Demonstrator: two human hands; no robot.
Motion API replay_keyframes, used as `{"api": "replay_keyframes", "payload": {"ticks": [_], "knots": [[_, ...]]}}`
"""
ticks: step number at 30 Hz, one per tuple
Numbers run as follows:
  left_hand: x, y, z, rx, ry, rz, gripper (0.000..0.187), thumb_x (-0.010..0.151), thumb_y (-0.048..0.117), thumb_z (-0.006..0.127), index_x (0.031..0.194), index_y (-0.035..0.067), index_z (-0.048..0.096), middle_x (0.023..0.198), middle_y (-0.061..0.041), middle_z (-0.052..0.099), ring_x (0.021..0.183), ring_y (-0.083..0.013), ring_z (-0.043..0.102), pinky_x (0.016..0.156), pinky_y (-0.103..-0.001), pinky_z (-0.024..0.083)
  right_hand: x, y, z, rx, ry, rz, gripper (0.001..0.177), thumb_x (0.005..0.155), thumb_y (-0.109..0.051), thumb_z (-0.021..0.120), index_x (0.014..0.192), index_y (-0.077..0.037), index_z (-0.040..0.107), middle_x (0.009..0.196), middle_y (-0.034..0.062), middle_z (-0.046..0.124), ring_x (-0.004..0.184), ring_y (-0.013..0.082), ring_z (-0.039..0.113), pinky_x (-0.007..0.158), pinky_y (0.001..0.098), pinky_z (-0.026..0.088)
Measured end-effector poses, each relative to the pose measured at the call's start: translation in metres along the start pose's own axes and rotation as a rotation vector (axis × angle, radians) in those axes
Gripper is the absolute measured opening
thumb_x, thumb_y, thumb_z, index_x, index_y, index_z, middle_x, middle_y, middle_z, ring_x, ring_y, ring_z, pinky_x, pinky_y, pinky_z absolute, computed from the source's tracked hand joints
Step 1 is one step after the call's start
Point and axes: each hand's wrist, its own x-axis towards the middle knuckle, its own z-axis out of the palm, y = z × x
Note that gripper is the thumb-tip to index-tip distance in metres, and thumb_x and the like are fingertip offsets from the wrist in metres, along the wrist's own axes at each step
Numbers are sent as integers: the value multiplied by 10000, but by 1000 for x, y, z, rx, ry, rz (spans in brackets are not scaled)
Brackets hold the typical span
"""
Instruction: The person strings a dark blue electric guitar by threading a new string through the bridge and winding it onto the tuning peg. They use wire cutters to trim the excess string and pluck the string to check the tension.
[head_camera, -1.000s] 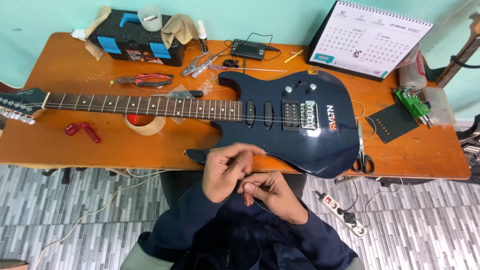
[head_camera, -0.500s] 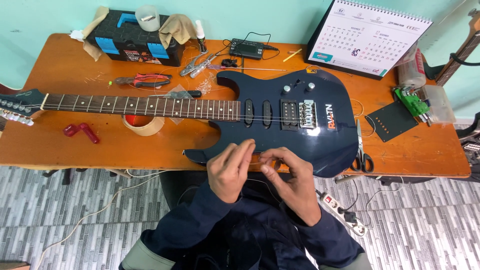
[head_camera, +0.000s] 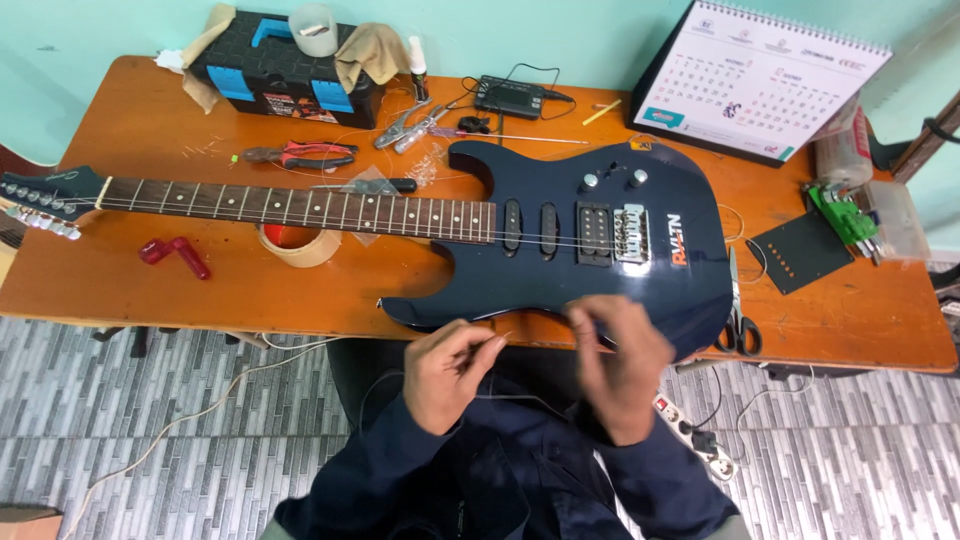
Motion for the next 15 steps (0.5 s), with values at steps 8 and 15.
{"api": "replay_keyframes", "payload": {"ticks": [8,15], "knots": [[-20,-7,-41,-21,-36,-106,161,949,200,723,888,53,743,700,-42,657,534,-126,529,531,-309,433,184,-16,67,-54,-377,-484,129,1022,-53,651,1126,-2,706,1029,126,726,906,297,678,804,399,511],[-24,-17,-55,-72,69,-157,155,906,202,775,856,55,770,741,-30,744,547,-98,642,511,-231,504,242,83,340,-711,-756,-917,133,926,-120,662,824,-167,734,758,50,656,651,312,690,472,483,530]]}}
